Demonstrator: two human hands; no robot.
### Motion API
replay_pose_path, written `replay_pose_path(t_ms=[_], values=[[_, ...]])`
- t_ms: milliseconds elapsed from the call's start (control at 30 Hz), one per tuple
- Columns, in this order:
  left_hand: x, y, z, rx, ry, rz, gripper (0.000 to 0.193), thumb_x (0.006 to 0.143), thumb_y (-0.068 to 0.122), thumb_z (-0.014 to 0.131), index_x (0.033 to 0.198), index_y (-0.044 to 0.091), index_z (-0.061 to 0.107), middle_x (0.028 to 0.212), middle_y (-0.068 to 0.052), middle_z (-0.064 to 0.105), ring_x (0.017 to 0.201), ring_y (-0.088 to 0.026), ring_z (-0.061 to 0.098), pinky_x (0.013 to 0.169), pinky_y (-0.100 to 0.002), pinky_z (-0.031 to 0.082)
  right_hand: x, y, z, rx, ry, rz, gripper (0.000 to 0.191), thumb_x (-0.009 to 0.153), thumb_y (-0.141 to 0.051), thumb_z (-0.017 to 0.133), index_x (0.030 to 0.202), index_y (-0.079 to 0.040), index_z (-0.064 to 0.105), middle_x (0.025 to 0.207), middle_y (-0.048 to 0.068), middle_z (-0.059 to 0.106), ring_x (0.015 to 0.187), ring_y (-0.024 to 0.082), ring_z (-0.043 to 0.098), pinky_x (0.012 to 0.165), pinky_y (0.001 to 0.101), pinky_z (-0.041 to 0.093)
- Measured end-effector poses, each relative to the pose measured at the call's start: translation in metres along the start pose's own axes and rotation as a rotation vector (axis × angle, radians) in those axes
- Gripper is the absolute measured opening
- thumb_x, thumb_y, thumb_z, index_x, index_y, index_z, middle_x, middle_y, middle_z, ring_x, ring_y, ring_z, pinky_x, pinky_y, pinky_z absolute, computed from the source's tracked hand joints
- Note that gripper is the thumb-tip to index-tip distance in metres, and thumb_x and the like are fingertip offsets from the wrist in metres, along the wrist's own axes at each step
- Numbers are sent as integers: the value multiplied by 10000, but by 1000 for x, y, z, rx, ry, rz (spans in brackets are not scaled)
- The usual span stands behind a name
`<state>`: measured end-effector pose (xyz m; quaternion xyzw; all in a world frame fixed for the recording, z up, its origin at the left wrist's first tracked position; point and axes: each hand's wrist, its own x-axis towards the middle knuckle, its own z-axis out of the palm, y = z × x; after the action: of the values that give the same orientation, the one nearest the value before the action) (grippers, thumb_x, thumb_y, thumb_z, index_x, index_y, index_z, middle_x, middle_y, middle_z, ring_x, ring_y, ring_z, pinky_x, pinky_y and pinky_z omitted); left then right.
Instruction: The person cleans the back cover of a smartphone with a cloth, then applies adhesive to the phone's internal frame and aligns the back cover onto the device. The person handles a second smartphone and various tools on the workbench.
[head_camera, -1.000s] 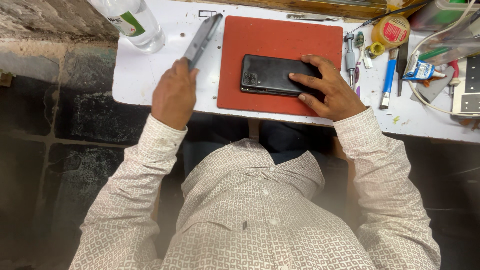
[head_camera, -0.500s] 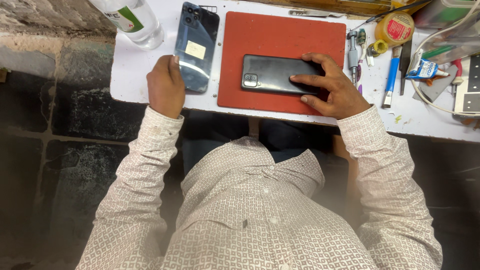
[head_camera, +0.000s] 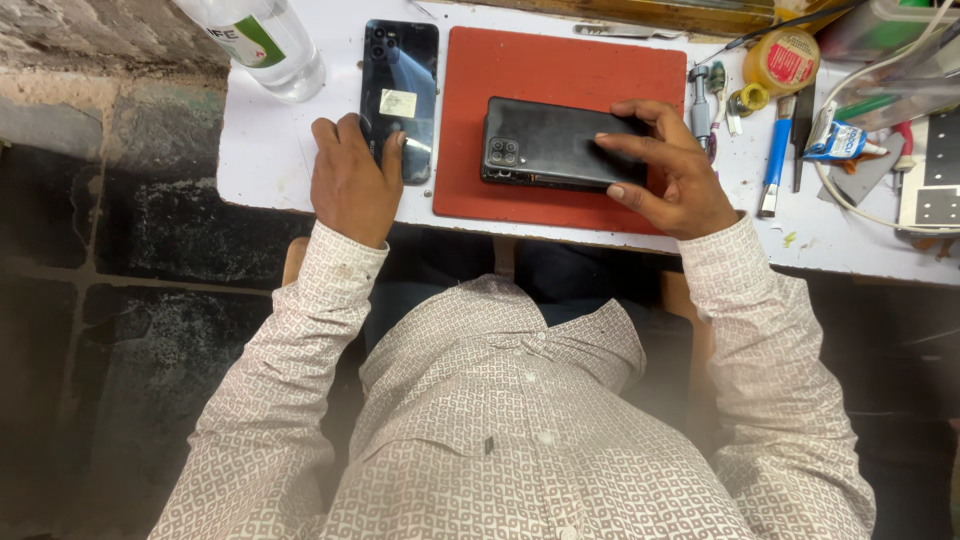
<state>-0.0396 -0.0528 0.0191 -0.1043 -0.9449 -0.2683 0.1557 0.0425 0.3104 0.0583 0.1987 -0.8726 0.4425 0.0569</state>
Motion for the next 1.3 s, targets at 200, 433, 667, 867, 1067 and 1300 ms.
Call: replay_pose_path(t_ms=[200, 433, 667, 867, 1067, 1300], values=[[-5, 7, -5, 7, 30, -1, 509, 1006, 311, 741, 1254, -97, 566, 1065, -222, 511, 853, -367, 618, 715, -467, 513, -4, -10, 2, 10, -13, 37, 471, 862, -142, 787, 1326, -149, 708, 1526, 162, 477, 1491, 346, 447, 1291, 475, 350], [-5, 38, 9, -273, -179, 441, 557, 938, 406, 779, 1354, 65, 637, 1435, -183, 545, 1240, -352, 555, 1052, -522, 451, 0, -6, 5, -168, -73, 45, 481, 810, -108, 824, 1278, -171, 732, 1522, 171, 466, 1451, 364, 461, 1228, 464, 395], [14, 50, 31, -264, -391, 542, 515, 909, 426, 766, 1336, 147, 689, 1547, -87, 501, 1432, -354, 437, 1191, -572, 312, 1, -5, 5, -177, -94, 56, 494, 801, -117, 831, 1279, -186, 729, 1550, 152, 465, 1466, 361, 454, 1236, 465, 390], [14, 46, 30, -206, -417, 533, 428, 974, 411, 693, 1320, 159, 708, 1554, -63, 514, 1449, -338, 437, 1195, -583, 298, 3, -4, 4, -245, -124, 71, 429, 849, -175, 827, 1270, -179, 739, 1587, 177, 460, 1486, 383, 414, 1209, 490, 374], [17, 54, 32, -177, -424, 524, 423, 933, 386, 718, 1281, 146, 702, 1555, -132, 462, 1443, -377, 393, 1178, -595, 265, 11, -6, 6, -309, -109, 147, 354, 856, -158, 819, 1204, -169, 757, 1501, 141, 566, 1399, 336, 532, 1153, 428, 449], [26, 62, 23, -312, -485, 455, 582, 850, 274, 809, 1342, 61, 582, 1496, -168, 495, 1427, -355, 434, 1198, -541, 309, 56, -15, 2, -436, -212, 255, 849, 584, -185, 960, 1338, -22, 605, 1219, 221, 569, 1208, 426, 505, 1020, 495, 419]])
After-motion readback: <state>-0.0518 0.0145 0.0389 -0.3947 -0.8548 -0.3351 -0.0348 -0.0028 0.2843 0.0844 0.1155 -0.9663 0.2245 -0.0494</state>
